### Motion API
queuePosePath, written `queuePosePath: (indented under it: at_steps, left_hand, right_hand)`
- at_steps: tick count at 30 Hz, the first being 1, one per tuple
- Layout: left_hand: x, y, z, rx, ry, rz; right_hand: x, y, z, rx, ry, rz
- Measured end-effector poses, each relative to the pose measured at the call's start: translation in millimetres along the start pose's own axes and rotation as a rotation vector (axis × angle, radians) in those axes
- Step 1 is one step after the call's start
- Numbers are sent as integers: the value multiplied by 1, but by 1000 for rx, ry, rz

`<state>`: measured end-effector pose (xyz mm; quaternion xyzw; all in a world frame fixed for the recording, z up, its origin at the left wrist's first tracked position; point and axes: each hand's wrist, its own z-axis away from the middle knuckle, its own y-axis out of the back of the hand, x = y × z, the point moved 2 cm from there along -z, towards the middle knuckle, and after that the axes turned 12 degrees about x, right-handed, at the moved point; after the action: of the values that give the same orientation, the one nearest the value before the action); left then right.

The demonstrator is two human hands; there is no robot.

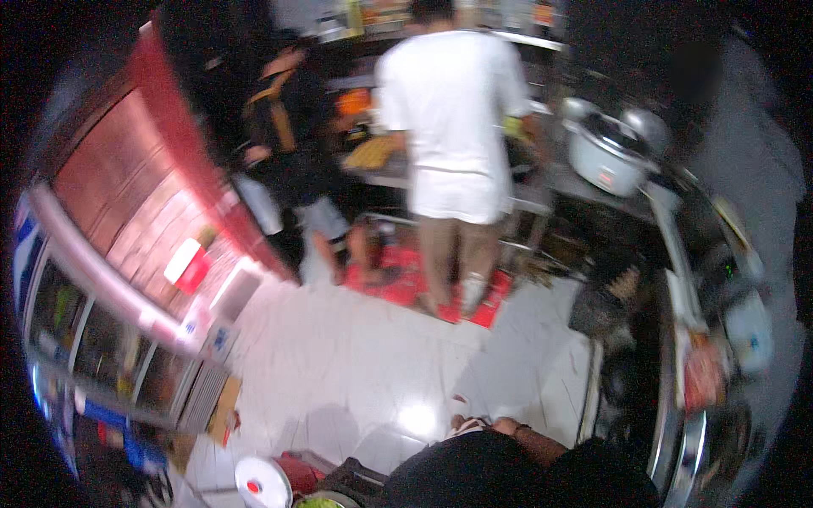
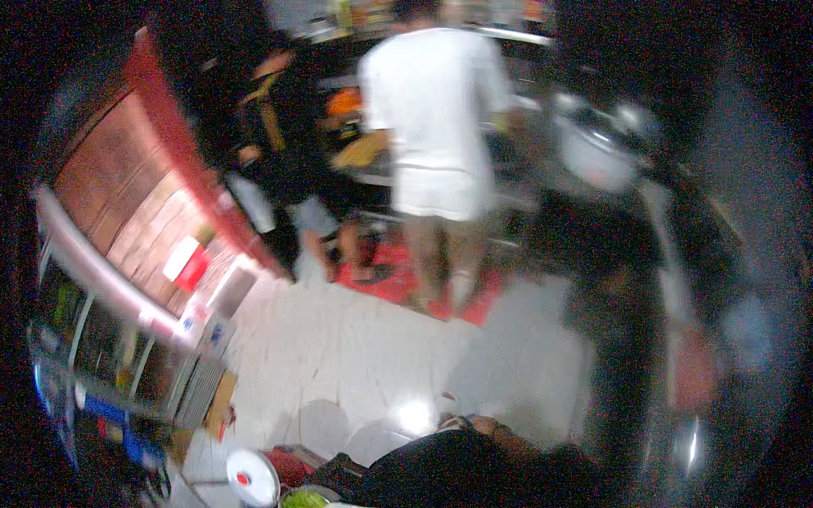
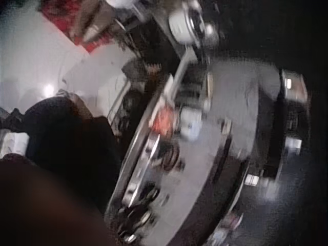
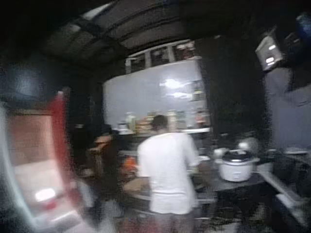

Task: The person assembles a meal in a compartmentalized container by placing fried chicken, rice, and lettuce, then adding sauces and pickled vegetables. The person closes the container and hands it to a coworker for packaging.

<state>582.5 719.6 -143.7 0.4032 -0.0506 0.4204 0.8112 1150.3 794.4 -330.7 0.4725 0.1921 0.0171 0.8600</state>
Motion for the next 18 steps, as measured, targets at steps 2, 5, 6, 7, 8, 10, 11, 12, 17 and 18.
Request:
queuePosePath:
  at_steps: [2,5,6,7,8,10,11,12,17,18]
  left_hand:
    - [-7,-19,9,-26,94,31]
    - [-1,-63,-6,-104,3,39]
    - [13,-69,-14,-143,-119,-22]
    - [29,-77,-26,-154,-303,-78]
    - [46,-83,-42,-128,-491,-148]
    - [56,-54,-81,-75,-449,-76]
    - [68,-51,-106,-66,-262,120]
    - [85,-53,-137,-65,-92,187]
    - [127,11,-257,-180,-19,194]
    - [128,48,-282,-83,51,239]
  right_hand:
    - [27,51,-35,136,29,4]
    - [95,161,-88,180,-107,-115]
    - [99,202,-100,192,-245,-198]
    - [113,237,-114,223,-350,-275]
    - [117,267,-135,262,-413,-352]
    - [97,306,-188,293,-462,-456]
    - [88,327,-211,296,-473,-454]
    - [84,345,-232,293,-470,-434]
    - [-26,344,-362,6,-187,-205]
    - [-60,342,-387,-34,-135,-198]
